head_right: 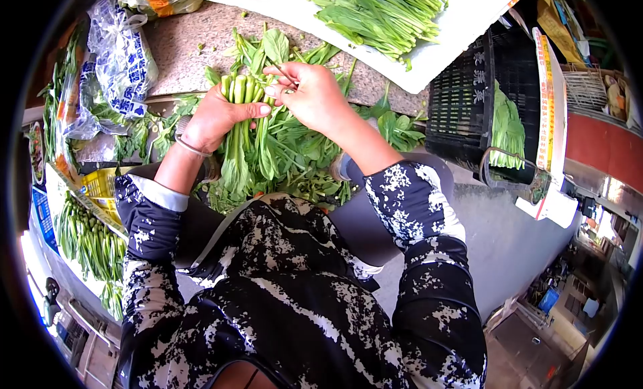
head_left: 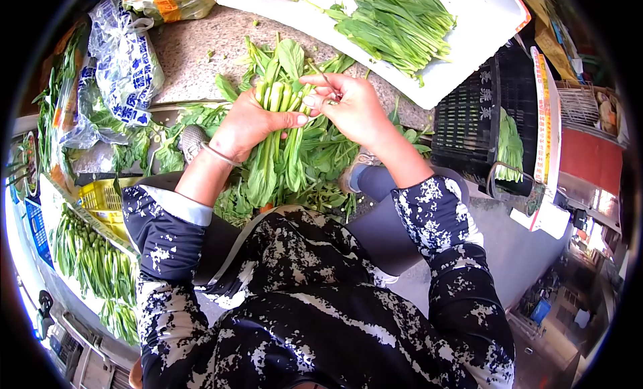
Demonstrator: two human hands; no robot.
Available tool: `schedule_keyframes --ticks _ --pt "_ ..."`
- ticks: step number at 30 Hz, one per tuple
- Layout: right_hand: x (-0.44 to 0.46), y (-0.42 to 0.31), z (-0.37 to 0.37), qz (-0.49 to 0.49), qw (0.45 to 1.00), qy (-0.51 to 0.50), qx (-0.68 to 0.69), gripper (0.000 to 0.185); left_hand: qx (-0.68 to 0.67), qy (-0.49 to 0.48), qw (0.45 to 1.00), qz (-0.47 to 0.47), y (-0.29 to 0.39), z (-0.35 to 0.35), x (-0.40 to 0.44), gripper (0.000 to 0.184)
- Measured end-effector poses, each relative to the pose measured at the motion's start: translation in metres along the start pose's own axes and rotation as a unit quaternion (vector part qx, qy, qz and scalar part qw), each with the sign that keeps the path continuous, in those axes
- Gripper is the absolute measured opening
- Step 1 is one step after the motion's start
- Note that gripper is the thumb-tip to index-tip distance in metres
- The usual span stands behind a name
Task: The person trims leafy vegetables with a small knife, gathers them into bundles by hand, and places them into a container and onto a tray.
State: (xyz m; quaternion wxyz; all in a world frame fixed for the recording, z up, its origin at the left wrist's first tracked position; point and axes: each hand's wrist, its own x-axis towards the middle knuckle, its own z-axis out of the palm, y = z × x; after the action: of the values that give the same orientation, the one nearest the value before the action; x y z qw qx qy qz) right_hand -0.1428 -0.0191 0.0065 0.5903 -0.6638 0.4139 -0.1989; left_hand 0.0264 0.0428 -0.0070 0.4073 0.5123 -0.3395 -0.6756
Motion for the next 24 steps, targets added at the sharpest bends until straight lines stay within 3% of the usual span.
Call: schedule_keyframes --ticks 2,4,7,9,10,12,13,17,24 --pt "-0.001 -0.004 0.002 0.013 1.0 0.012 -0.013 0.028 -0.009 0.008 1.0 0.021 0.0 0.006 -0.001 0.026" --pt "-0.001 0.0 0.003 -0.001 0.997 0.014 0.079 0.019 -0.025 0.006 0.999 0.022 -0.003 0.007 0.002 0.03" --pt "0.008 -0.002 -0.036 0.022 0.999 -0.017 -0.036 0.022 0.003 0.0 1.0 0.019 -0.001 0.01 0.002 0.032" --pt "0.029 0.022 -0.097 -0.001 0.987 0.134 -0.092 0.022 0.006 0.013 1.0 0.025 0.004 0.014 -0.001 0.028" --pt "0.035 0.038 -0.125 0.047 0.963 0.228 -0.135 0.018 0.004 0.014 1.0 0.026 0.003 0.012 0.0 0.028" --pt "0.034 0.089 -0.185 0.054 0.878 0.297 -0.372 0.015 -0.021 -0.01 1.0 0.011 0.0 0.007 0.003 0.028" --pt "0.029 0.102 -0.197 0.091 0.854 0.31 -0.407 0.017 -0.003 -0.004 1.0 0.008 0.0 0.007 0.004 0.029" --pt "0.025 0.119 -0.201 0.149 0.824 0.297 -0.459 0.016 -0.007 0.004 1.0 0.011 -0.001 0.009 0.009 0.029" --pt "0.037 0.128 -0.19 0.166 0.837 0.329 -0.405 0.018 0.02 0.016 0.999 0.035 -0.002 0.016 0.014 0.026"
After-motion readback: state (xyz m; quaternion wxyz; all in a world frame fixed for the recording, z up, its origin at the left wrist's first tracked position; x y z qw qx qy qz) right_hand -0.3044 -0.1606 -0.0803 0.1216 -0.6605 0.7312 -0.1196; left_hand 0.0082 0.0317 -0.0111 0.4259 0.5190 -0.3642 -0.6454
